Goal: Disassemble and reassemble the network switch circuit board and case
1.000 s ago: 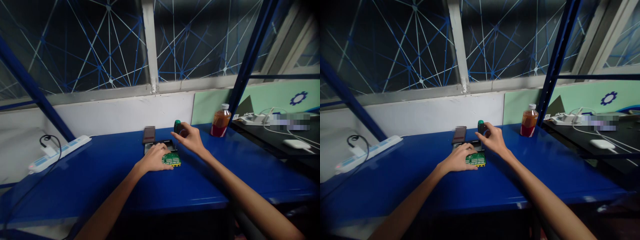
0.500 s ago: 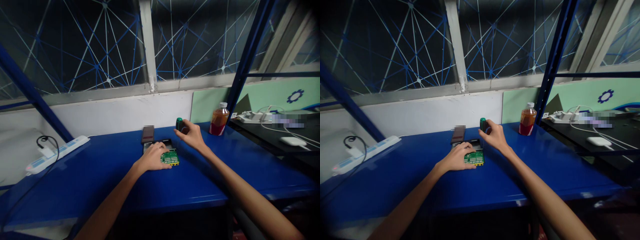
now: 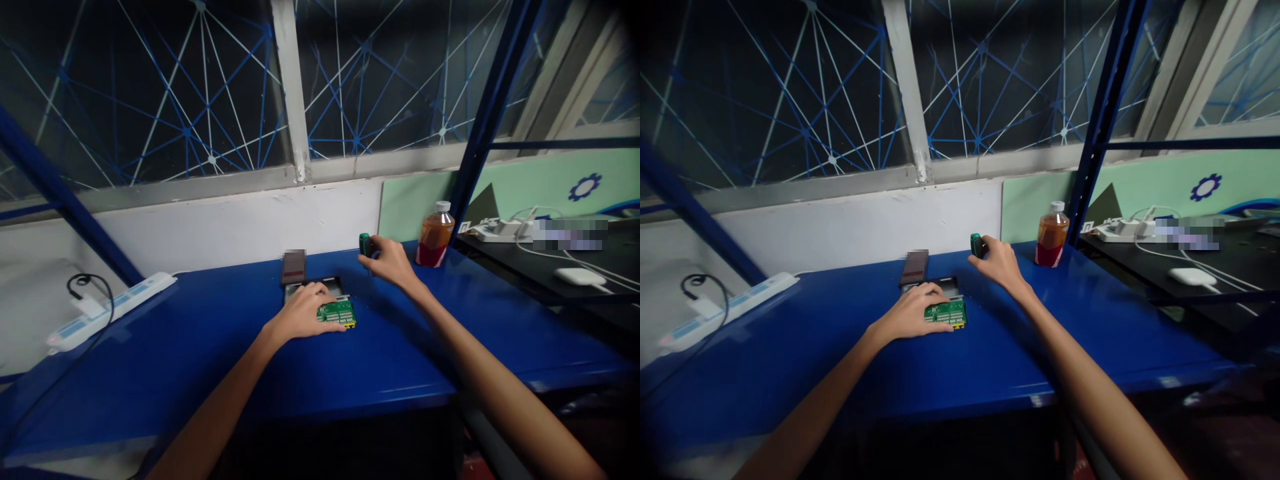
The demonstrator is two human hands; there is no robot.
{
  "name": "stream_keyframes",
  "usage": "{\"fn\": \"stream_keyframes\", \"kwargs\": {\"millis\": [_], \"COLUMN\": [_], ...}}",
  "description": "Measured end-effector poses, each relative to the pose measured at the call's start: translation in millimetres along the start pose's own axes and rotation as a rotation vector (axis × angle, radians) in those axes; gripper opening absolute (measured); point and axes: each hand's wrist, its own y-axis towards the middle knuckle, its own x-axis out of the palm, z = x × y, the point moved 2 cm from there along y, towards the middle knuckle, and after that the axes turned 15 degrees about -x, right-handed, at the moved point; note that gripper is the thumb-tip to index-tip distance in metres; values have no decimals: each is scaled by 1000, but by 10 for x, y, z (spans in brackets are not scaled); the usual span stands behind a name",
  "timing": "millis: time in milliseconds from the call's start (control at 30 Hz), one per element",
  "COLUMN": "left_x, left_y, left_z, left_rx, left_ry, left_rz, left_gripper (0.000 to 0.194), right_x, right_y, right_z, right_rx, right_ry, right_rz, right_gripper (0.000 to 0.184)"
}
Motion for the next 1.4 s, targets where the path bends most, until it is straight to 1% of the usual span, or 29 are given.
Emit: {"fn": "stream_keyframes", "kwargs": {"millis": [200,367,500,667,800,900,1067,1233,1300,1400], "left_x": [12,25,23,28,4,-33,-19,40,48,43], "left_y": [5,14,10,12,15,14,30,64,72,76], "left_z": [-12,-15,-9,-8,-4,-7,-11,-17,-16,-5], "left_rx": [7,1,1,-14,-8,-12,3,-44,-56,-41], "left_ry": [2,4,-7,6,21,22,-4,-89,-142,-239], "left_rz": [1,4,10,3,8,38,105,260,287,291], "left_gripper": [61,63,61,62,58,54,44,31,28,24], "right_x": [80,107,123,83,24,8,12,-2,5,34], "right_y": [-16,-25,-30,-26,-17,-16,-26,-29,-35,-52], "right_z": [46,40,38,-6,-68,-86,-89,-177,-231,-307], "right_rx": [-3,-7,-14,-9,-9,-14,9,16,10,14], "right_ry": [-8,1,4,34,42,62,222,497,588,678], "right_rz": [-23,-36,-45,-22,7,39,129,237,263,274], "right_gripper": [13,13,13,13,11,11,14,22,25,27]}}
